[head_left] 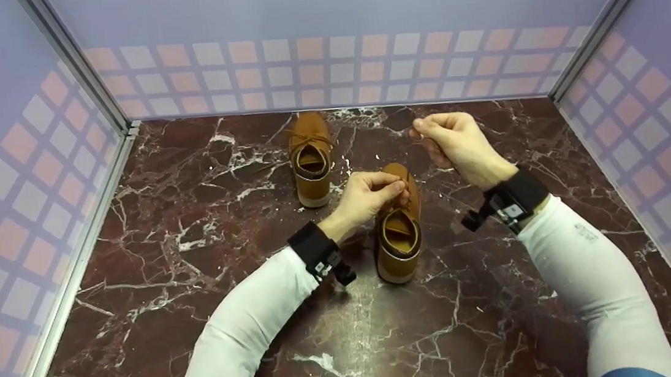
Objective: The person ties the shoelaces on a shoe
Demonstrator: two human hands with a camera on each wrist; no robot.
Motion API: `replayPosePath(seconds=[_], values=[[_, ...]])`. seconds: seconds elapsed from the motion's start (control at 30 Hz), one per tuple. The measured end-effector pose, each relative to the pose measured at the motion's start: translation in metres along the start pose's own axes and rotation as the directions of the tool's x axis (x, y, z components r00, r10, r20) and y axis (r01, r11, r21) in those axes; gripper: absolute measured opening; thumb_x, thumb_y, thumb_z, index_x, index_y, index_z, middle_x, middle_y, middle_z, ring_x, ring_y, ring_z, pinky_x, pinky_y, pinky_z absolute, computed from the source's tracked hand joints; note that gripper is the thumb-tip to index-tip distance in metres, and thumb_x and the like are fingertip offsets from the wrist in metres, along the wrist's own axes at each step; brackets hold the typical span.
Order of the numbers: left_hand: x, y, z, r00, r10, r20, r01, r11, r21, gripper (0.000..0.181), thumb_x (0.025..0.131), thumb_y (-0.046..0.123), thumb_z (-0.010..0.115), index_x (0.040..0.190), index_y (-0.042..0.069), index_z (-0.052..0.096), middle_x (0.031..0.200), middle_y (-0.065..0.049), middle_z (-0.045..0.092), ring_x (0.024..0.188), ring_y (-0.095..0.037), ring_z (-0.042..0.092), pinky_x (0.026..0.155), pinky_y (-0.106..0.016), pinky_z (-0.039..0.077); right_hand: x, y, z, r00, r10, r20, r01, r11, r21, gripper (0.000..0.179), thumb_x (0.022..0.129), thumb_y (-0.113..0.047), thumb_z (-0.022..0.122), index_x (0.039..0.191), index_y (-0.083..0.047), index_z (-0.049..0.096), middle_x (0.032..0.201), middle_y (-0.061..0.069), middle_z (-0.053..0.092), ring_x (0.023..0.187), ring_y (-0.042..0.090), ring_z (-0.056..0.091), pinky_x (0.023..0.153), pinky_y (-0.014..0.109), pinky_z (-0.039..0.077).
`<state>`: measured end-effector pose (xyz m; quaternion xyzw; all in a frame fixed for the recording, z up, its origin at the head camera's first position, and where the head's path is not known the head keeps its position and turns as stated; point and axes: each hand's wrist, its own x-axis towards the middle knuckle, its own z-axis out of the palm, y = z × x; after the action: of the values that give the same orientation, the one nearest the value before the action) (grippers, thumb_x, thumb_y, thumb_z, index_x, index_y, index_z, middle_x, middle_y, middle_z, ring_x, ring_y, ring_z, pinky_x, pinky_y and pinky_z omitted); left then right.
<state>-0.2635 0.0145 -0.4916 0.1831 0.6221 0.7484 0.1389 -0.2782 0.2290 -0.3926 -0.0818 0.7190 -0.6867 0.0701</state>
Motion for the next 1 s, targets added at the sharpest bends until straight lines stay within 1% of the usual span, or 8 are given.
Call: replayPosePath(seconds=[0.23, 0.4, 0.57, 0.67, 0.77, 0.83, 0.9, 1.0], values=[[-0.001, 0.002, 0.005, 0.999, 0.046, -0.005, -0.046, 0.996, 0.073, 0.025, 0.104, -0.001, 0.076, 0.118, -0.022, 0.074, 0.098, -0.032, 0.082, 0.072, -0.006, 0.077, 0.073, -0.02, 0.066, 0.025, -0.012, 0.029, 0.99, 0.139, 0.015, -0.131, 0.961, -0.242, 0.026, 0.113, -0.022, 0.069, 0.124, -0.002, 0.08, 0.071, -0.009, 0.065, 0.051, 0.002, 0.046, 0.045, 0.018, 0.038], [-0.004, 0.005, 0.009, 0.998, 0.037, -0.056, -0.027, 0.986, 0.163, 0.02, 0.102, 0.004, 0.078, 0.112, -0.013, 0.081, 0.084, -0.014, 0.085, 0.067, -0.006, 0.074, 0.068, -0.019, 0.062, 0.034, -0.016, 0.059, 0.981, 0.172, 0.09, -0.125, 0.912, -0.39, 0.025, 0.113, -0.018, 0.066, 0.123, -0.002, 0.082, 0.071, -0.007, 0.067, 0.051, 0.003, 0.048, 0.047, 0.018, 0.039], [-0.004, 0.007, 0.014, 0.996, 0.009, -0.087, 0.003, 0.991, 0.134, 0.014, 0.103, 0.009, 0.08, 0.101, -0.005, 0.082, 0.077, 0.006, 0.081, 0.065, -0.01, 0.071, 0.064, -0.023, 0.06, 0.04, -0.02, 0.093, 0.966, 0.18, 0.184, -0.04, 0.811, -0.583, 0.025, 0.111, -0.023, 0.067, 0.115, -0.006, 0.085, 0.07, -0.007, 0.072, 0.048, 0.003, 0.048, 0.047, 0.02, 0.041], [-0.005, 0.004, 0.013, 0.993, 0.02, -0.12, 0.004, 0.981, 0.193, 0.016, 0.103, 0.011, 0.079, 0.106, -0.004, 0.08, 0.085, 0.001, 0.081, 0.07, -0.009, 0.07, 0.068, -0.023, 0.06, 0.041, -0.023, 0.111, 0.93, 0.191, 0.315, 0.07, 0.749, -0.659, 0.029, 0.112, -0.035, 0.067, 0.116, -0.013, 0.086, 0.081, -0.005, 0.08, 0.047, 0.003, 0.047, 0.047, 0.022, 0.042], [-0.008, 0.002, 0.009, 0.984, 0.076, -0.163, -0.017, 0.942, 0.334, 0.024, 0.1, 0.013, 0.078, 0.117, -0.004, 0.073, 0.109, -0.008, 0.077, 0.093, -0.011, 0.068, 0.085, -0.022, 0.057, 0.039, -0.028, 0.126, 0.86, 0.162, 0.484, 0.24, 0.707, -0.665, 0.039, 0.114, -0.048, 0.065, 0.112, -0.016, 0.086, 0.088, 0.001, 0.084, 0.051, 0.005, 0.049, 0.055, 0.024, 0.046], [-0.008, 0.002, 0.006, 0.983, 0.101, -0.152, -0.037, 0.927, 0.372, 0.014, 0.1, 0.01, 0.073, 0.111, 0.003, 0.069, 0.104, -0.005, 0.069, 0.094, -0.013, 0.064, 0.088, -0.022, 0.053, 0.036, -0.031, 0.131, 0.815, 0.126, 0.566, 0.334, 0.695, -0.636, 0.044, 0.114, -0.052, 0.062, 0.108, -0.016, 0.087, 0.089, 0.004, 0.085, 0.058, 0.006, 0.057, 0.067, 0.026, 0.052], [-0.006, 0.002, 0.007, 0.99, 0.091, -0.111, -0.056, 0.958, 0.28, 0.003, 0.101, 0.005, 0.07, 0.103, 0.004, 0.069, 0.102, -0.011, 0.073, 0.091, -0.013, 0.067, 0.084, -0.022, 0.055, 0.031, -0.034, 0.131, 0.791, 0.065, 0.608, 0.403, 0.693, -0.597, 0.044, 0.116, -0.047, 0.061, 0.105, -0.014, 0.087, 0.087, 0.007, 0.084, 0.064, 0.009, 0.061, 0.072, 0.026, 0.052], [-0.001, 0.001, 0.01, 0.996, 0.05, -0.075, -0.039, 0.989, 0.14, 0.01, 0.1, -0.003, 0.067, 0.095, 0.004, 0.072, 0.084, -0.017, 0.077, 0.067, -0.011, 0.068, 0.064, -0.021, 0.058, 0.025, -0.036, 0.12, 0.787, -0.044, 0.616, 0.468, 0.694, -0.548, 0.031, 0.114, -0.033, 0.066, 0.107, -0.012, 0.087, 0.09, 0.008, 0.085, 0.071, 0.013, 0.068, 0.073, 0.025, 0.053]])
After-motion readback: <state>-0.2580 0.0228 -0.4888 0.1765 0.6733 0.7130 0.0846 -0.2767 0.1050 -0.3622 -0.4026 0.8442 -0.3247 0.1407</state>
